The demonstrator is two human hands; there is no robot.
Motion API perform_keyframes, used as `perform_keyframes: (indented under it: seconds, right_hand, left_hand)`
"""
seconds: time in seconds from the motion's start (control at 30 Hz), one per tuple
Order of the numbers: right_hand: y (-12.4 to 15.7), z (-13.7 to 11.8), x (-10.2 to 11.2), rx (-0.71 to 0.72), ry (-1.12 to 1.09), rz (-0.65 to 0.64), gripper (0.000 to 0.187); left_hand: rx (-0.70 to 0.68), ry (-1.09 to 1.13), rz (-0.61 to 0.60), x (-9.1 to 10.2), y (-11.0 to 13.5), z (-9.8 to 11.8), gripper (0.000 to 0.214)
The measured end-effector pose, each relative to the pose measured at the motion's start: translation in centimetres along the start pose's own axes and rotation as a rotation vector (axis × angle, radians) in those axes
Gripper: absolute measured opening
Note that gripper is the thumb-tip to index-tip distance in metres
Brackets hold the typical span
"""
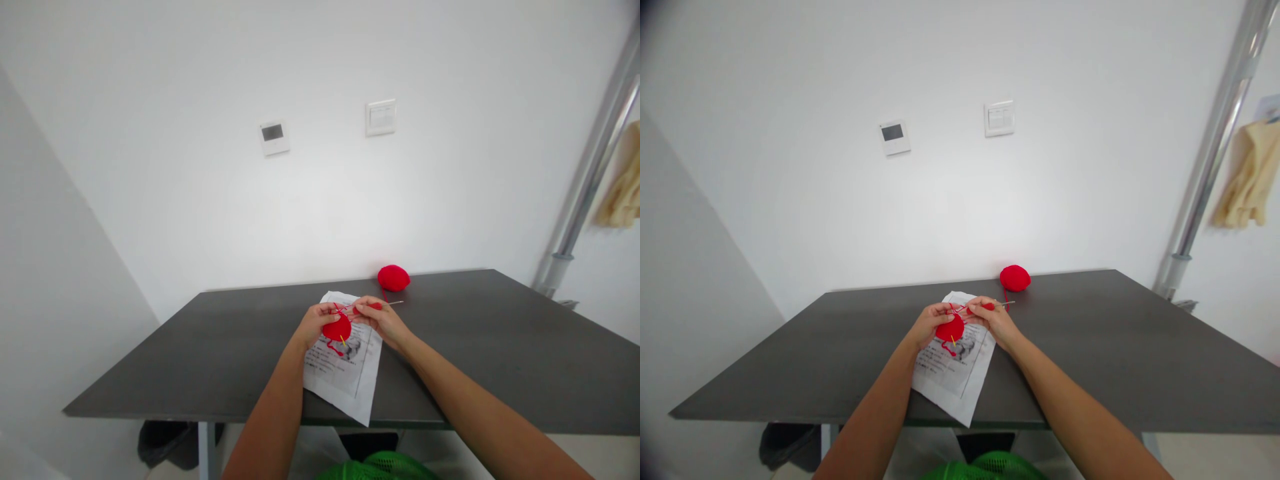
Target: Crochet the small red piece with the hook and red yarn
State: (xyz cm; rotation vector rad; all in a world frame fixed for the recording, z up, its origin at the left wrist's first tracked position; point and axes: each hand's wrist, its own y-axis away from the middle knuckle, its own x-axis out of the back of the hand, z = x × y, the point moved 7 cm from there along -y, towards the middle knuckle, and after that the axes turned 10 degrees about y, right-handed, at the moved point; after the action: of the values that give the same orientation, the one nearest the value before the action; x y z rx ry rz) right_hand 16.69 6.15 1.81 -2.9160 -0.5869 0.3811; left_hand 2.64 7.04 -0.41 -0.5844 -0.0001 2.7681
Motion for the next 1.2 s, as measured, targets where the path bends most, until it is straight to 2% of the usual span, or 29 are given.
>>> perform_keyframes:
  seconds: [0.1,0.27,0.47,0.6,0.83,0.97,1.03,1.1,1.2]
  right_hand:
    - [0.3,-0.8,-0.5,0.127,0.115,-0.008,0.022]
    - [0.7,-2.0,-0.7,0.351,0.469,0.008,0.019]
    - [1.3,-2.4,-1.7,0.544,0.755,-0.019,0.019]
    - [1.6,-2.2,-2.5,0.591,0.888,-0.063,0.020]
    - [1.8,-1.9,-2.9,0.707,1.036,-0.033,0.019]
    - [2.0,-2.0,-3.3,0.735,1.107,-0.011,0.017]
    - [2.1,-2.0,-3.5,0.730,1.126,-0.008,0.017]
    - [2.2,-2.2,-3.5,0.725,1.114,-0.009,0.018]
    - [2.2,-2.4,-3.2,0.706,1.057,-0.007,0.018]
  left_hand:
    - [0.023,0.036,-0.035,-0.4,0.1,0.0,0.044]
    - [0.007,0.067,-0.024,-0.6,0.3,0.1,0.054]
    - [-0.003,0.071,-0.056,-1.1,0.3,-0.1,0.056]
    - [-0.056,0.024,0.000,-0.8,0.0,0.0,0.058]
    - [-0.154,-0.083,0.148,-0.3,-0.9,-0.1,0.063]
    - [-0.171,-0.059,0.218,-0.1,-1.0,-0.4,0.057]
    - [-0.132,-0.004,0.186,-0.6,-0.8,-0.6,0.048]
    - [-0.047,0.070,0.085,-1.5,-0.5,-0.9,0.038]
    - [0.024,0.125,0.002,-2.2,0.1,-0.7,0.033]
